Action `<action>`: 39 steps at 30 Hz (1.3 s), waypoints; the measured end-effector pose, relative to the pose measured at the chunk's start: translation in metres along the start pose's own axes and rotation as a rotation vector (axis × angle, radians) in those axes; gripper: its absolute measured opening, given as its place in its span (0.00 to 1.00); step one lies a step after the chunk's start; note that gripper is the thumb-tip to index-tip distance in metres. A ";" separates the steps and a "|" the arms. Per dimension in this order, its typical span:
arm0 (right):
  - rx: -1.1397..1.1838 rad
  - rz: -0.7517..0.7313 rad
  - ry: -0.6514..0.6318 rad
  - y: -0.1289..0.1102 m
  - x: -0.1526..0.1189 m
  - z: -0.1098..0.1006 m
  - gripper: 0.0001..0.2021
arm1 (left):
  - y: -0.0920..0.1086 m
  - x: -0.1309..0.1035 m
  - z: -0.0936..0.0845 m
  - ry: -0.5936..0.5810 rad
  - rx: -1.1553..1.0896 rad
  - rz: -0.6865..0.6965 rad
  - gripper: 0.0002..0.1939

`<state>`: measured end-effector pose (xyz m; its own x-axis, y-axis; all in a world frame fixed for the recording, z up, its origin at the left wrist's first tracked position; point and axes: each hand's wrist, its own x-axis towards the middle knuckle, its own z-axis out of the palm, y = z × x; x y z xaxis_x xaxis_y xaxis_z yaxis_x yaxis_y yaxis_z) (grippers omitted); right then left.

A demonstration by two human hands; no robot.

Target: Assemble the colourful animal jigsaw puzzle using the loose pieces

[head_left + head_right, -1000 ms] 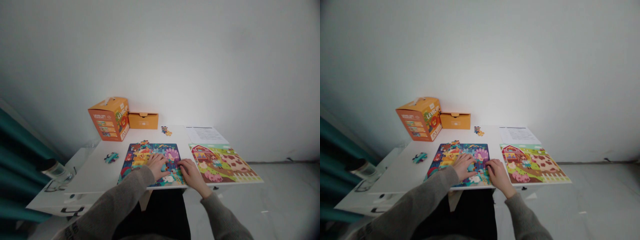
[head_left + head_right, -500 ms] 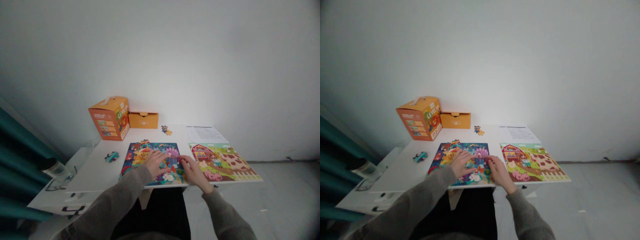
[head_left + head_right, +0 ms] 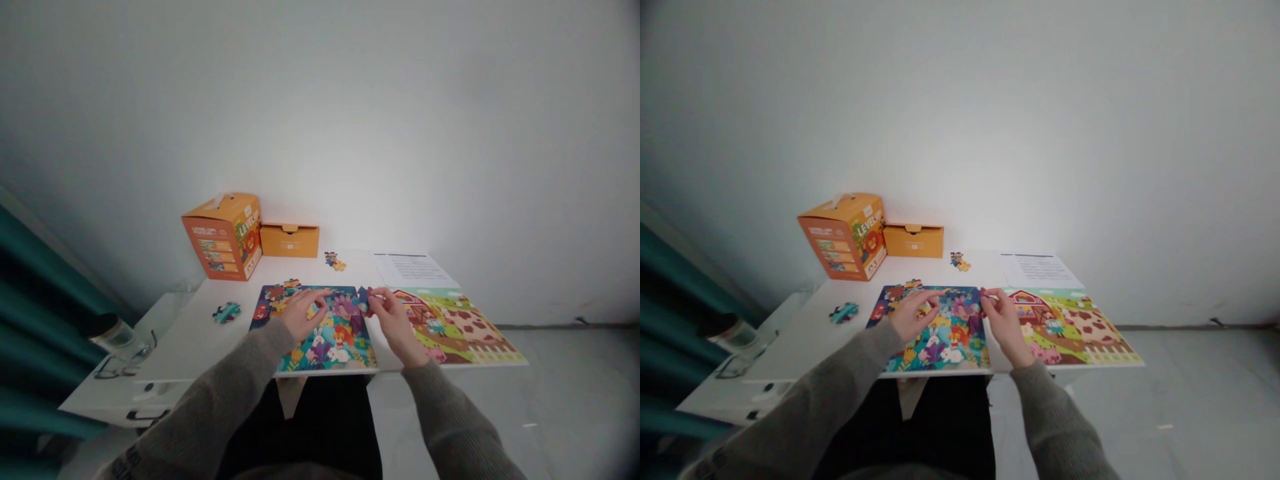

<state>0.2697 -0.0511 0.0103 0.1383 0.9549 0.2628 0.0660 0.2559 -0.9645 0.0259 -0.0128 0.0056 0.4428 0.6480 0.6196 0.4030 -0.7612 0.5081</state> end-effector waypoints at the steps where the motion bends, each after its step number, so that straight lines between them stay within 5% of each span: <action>1: 0.001 -0.007 0.040 0.001 0.003 -0.006 0.15 | -0.001 0.000 -0.001 0.006 0.000 -0.011 0.16; 8: 0.005 0.020 0.138 0.022 0.005 -0.030 0.19 | -0.004 -0.002 -0.006 -0.002 0.032 -0.092 0.11; 19: -0.121 0.061 0.110 0.027 -0.014 -0.036 0.20 | -0.009 -0.004 -0.006 0.042 0.032 -0.191 0.09; 24: -0.246 0.053 0.047 0.028 -0.028 -0.024 0.22 | -0.005 -0.007 0.004 -0.013 0.068 -0.128 0.09; 30: -0.219 0.050 -0.055 0.021 -0.047 0.006 0.20 | 0.014 -0.010 0.020 -0.134 0.214 0.040 0.29; 39: -0.161 0.086 -0.095 0.012 -0.053 0.019 0.22 | 0.019 -0.009 0.019 -0.150 0.258 0.106 0.22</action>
<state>0.2443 -0.0962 -0.0160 0.0567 0.9840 0.1687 0.2160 0.1529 -0.9643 0.0447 -0.0323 -0.0013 0.5985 0.5767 0.5560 0.5297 -0.8056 0.2654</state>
